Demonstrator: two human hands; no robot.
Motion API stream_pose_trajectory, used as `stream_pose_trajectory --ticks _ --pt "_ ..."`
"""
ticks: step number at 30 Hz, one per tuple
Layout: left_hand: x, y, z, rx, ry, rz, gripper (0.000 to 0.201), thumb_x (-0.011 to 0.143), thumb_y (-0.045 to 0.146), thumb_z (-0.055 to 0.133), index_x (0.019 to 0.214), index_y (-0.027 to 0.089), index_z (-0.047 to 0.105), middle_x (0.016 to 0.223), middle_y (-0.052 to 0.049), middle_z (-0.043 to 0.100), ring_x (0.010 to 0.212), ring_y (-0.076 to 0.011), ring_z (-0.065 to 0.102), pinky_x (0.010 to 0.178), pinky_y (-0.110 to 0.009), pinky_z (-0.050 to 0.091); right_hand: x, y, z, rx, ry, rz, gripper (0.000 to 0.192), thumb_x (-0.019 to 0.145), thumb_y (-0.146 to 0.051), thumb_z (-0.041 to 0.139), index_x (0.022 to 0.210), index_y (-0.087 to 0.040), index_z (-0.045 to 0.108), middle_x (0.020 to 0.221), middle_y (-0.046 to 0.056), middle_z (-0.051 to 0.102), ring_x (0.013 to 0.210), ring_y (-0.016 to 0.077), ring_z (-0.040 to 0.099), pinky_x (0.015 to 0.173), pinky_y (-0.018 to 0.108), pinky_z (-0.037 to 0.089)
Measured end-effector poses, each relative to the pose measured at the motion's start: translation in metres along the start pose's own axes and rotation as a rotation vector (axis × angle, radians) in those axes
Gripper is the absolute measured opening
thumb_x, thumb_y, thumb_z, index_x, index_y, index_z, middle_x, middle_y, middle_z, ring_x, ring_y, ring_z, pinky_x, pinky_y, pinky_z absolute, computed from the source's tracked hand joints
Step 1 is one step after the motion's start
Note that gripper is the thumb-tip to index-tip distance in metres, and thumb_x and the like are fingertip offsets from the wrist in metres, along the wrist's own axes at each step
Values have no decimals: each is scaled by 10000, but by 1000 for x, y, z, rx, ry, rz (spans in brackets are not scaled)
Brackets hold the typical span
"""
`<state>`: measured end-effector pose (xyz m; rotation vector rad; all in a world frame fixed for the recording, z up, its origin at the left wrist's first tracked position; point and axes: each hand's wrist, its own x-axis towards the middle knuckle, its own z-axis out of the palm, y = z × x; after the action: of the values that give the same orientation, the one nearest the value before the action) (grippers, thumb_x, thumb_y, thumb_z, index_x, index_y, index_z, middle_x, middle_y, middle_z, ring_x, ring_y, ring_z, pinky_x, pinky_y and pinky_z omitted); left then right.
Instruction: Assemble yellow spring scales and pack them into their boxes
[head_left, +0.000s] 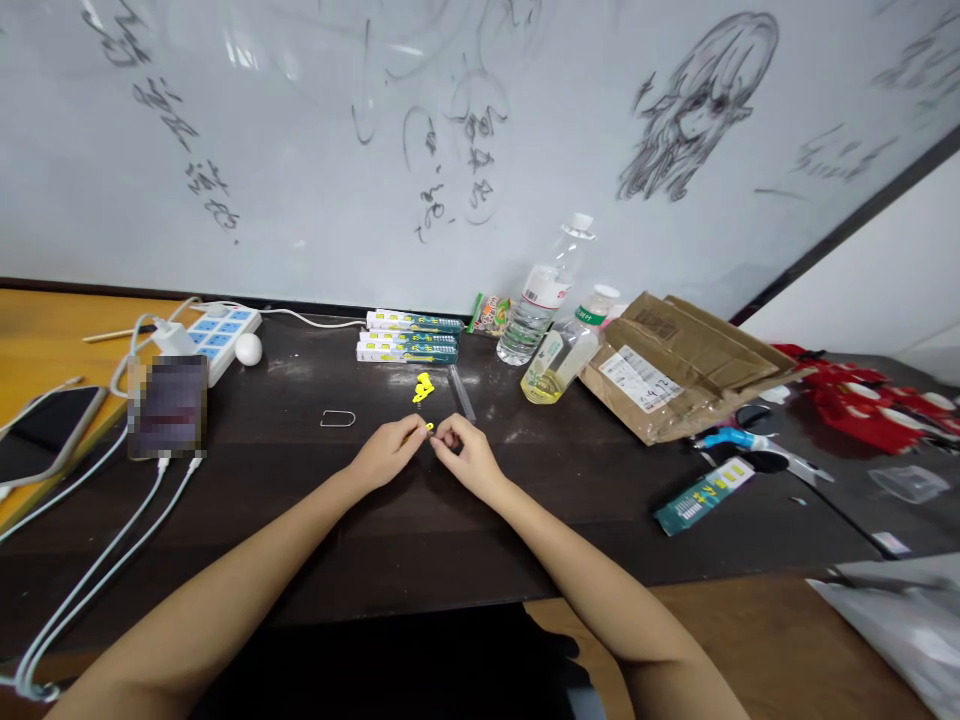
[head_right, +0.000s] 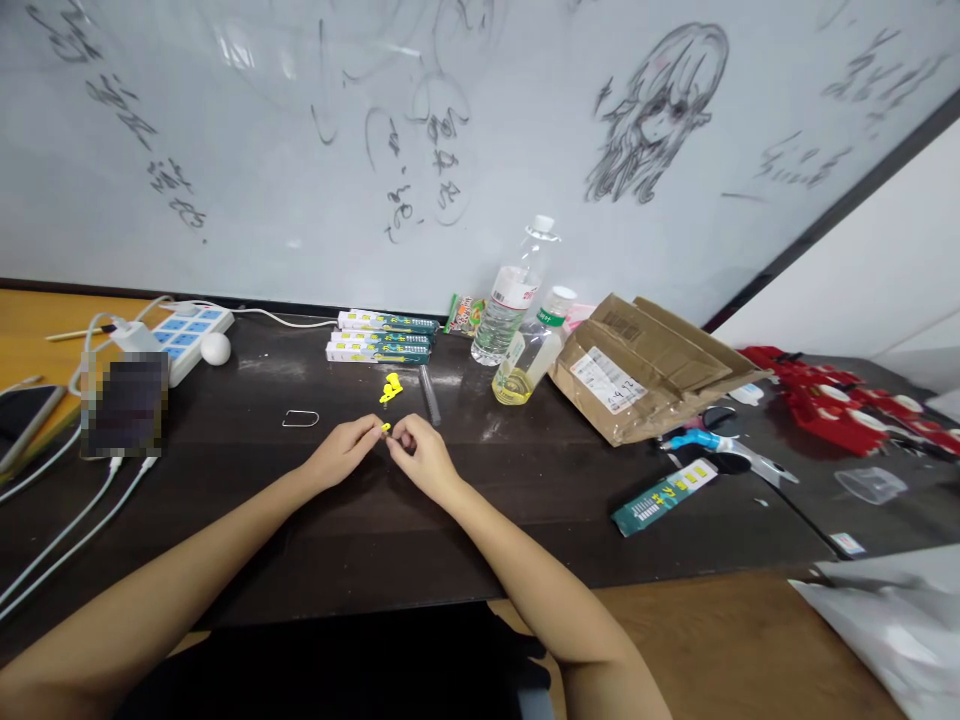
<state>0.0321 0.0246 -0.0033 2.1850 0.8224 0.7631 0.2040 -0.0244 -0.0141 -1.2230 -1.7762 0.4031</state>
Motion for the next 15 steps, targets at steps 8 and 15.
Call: stream_pose_trajectory --ticks 8,15 --pt "-1 -4 0 127 -48 -4 239 940 324 343 902 197 542 788 -8 625 726 -161 593 694 -259 401 1 4 9 790 -99 440 311 743 -436 670 783 -208 462 704 -25 594 643 116 583 620 275 516" --pt "-2 -5 2 137 -71 -2 223 938 317 352 953 204 543 800 -8 640 727 -161 611 702 -257 411 3 9 7 739 -22 433 297 743 -419 685 740 -196 489 559 -64 538 500 80 518 554 229 464"
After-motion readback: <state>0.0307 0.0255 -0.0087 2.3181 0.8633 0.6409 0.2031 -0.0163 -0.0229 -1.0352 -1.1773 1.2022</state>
